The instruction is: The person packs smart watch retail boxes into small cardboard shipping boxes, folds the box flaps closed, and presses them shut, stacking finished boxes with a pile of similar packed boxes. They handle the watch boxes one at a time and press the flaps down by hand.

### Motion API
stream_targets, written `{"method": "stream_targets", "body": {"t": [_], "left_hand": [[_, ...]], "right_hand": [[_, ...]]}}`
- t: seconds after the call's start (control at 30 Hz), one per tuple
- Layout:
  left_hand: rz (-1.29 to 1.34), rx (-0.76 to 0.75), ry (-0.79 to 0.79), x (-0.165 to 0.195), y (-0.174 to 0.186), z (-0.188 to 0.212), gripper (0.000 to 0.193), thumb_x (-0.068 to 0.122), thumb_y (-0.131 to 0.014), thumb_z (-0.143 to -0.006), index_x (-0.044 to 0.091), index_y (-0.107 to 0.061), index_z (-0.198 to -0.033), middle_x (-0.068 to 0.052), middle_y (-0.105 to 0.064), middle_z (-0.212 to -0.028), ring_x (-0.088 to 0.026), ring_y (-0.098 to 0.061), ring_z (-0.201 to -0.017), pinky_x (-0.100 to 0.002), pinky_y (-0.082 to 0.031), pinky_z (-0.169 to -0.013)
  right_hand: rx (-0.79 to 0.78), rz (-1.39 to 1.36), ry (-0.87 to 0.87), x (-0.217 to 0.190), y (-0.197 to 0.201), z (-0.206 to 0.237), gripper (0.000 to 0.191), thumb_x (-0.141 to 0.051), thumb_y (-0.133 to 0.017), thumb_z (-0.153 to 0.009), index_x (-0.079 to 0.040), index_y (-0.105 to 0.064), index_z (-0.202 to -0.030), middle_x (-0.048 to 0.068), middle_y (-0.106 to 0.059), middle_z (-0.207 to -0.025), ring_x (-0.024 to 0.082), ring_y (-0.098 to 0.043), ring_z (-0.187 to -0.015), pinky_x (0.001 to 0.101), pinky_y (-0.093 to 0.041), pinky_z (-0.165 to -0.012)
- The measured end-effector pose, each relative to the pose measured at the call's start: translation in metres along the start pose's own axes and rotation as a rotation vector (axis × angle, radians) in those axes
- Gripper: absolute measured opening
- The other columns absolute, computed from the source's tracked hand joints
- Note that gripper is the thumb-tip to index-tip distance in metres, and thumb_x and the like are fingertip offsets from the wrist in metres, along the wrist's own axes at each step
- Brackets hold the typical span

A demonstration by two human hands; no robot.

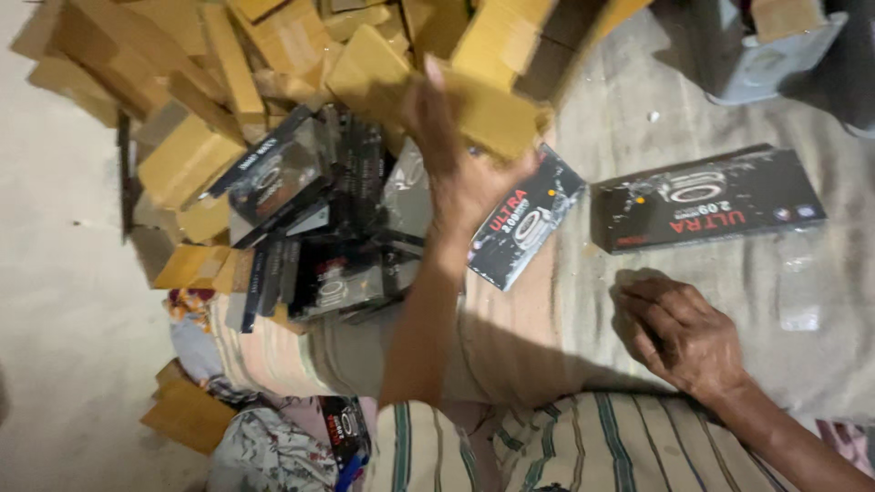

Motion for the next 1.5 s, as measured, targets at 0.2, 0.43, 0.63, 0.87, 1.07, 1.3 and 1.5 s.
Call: {"method": "stream_targets", "body": {"t": [0.2, 0.43, 0.63, 0.87, 1.07, 1.3, 1.5], "left_hand": [[0.14, 0.063, -0.002, 0.075, -0.014, 0.12, 0.126, 0.064, -0.085, -0.075, 0.017, -0.013, -0.168, -0.016, -0.023, -0.161, -0.036, -0.032, -0.149, -0.052, -0.039, -0.122], [0.222, -0.022, 0.037, 0.145, -0.019, 0.192, 0.118, 0.056, -0.089, -0.083, 0.01, -0.018, -0.165, -0.025, -0.038, -0.153, -0.046, -0.038, -0.144, -0.065, -0.04, -0.127], [0.789, -0.309, 1.252, 0.118, -0.014, 0.199, 0.092, 0.077, -0.064, -0.081, -0.007, -0.073, -0.117, -0.006, -0.081, -0.094, -0.018, -0.074, -0.082, -0.032, -0.057, -0.086], [0.066, -0.816, 0.454, 0.092, -0.027, 0.103, 0.093, 0.065, -0.089, -0.065, 0.0, -0.05, -0.118, -0.017, -0.071, -0.078, -0.029, -0.072, -0.069, -0.038, -0.058, -0.067], [-0.109, -0.823, 0.455, 0.111, -0.042, 0.077, 0.089, 0.038, -0.089, -0.058, 0.003, -0.046, -0.128, -0.026, -0.05, -0.133, -0.044, -0.056, -0.12, -0.049, -0.058, -0.082], [0.112, -0.604, 0.41, 0.101, -0.032, 0.105, 0.087, 0.004, -0.067, -0.082, 0.01, -0.029, -0.16, -0.032, -0.038, -0.156, -0.05, -0.048, -0.137, -0.052, -0.045, -0.113], [0.241, -0.535, 0.45, 0.094, -0.033, 0.117, 0.087, 0.0, -0.062, -0.084, 0.007, -0.024, -0.161, -0.028, -0.042, -0.158, -0.045, -0.045, -0.145, -0.047, -0.039, -0.12]], "right_hand": [[0.067, -0.421, -0.227, 0.011, 0.004, 0.014, 0.034, -0.023, -0.068, -0.094, -0.009, -0.066, -0.124, 0.008, -0.07, -0.122, 0.014, -0.068, -0.106, 0.0285, -0.056, -0.091], [0.087, -0.779, -0.53, 0.019, 0.038, 0.006, 0.076, -0.031, -0.057, -0.096, -0.003, -0.025, -0.16, 0.019, -0.048, -0.15, 0.025, -0.05, -0.135, 0.0381, -0.043, -0.105], [-0.25, -0.3, -0.974, 0.03, 0.053, 0.021, 0.047, -0.024, -0.053, -0.098, 0.001, -0.062, -0.137, 0.028, -0.076, -0.107, 0.038, -0.071, -0.096, 0.0465, -0.054, -0.084], [-0.222, -0.027, -0.478, -0.012, 0.051, 0.021, 0.027, -0.016, -0.055, -0.1, 0.007, -0.057, -0.115, 0.032, -0.062, -0.093, 0.051, -0.063, -0.084, 0.052, -0.05, -0.072], [-0.185, -0.169, -0.496, -0.02, 0.049, 0.032, 0.028, -0.014, -0.055, -0.098, 0.008, -0.058, -0.116, 0.032, -0.061, -0.089, 0.048, -0.062, -0.078, 0.049, -0.05, -0.067], [-0.189, -0.533, -0.901, 0.019, 0.046, 0.051, 0.046, -0.026, -0.055, -0.1, 0.006, -0.06, -0.133, 0.018, -0.073, -0.102, 0.023, -0.065, -0.089, 0.0378, -0.053, -0.075], [-0.049, -0.486, -0.699, 0.038, 0.07, 0.028, 0.048, -0.033, -0.052, -0.111, 0.002, -0.062, -0.142, 0.018, -0.073, -0.117, 0.024, -0.068, -0.11, 0.036, -0.052, -0.101]]}}
Point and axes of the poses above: each hand's wrist, its own z-axis away from the middle knuckle, its own y-axis out of the back of the hand, x = y × z, the point moved 5 cm from there along -z, towards the middle knuckle
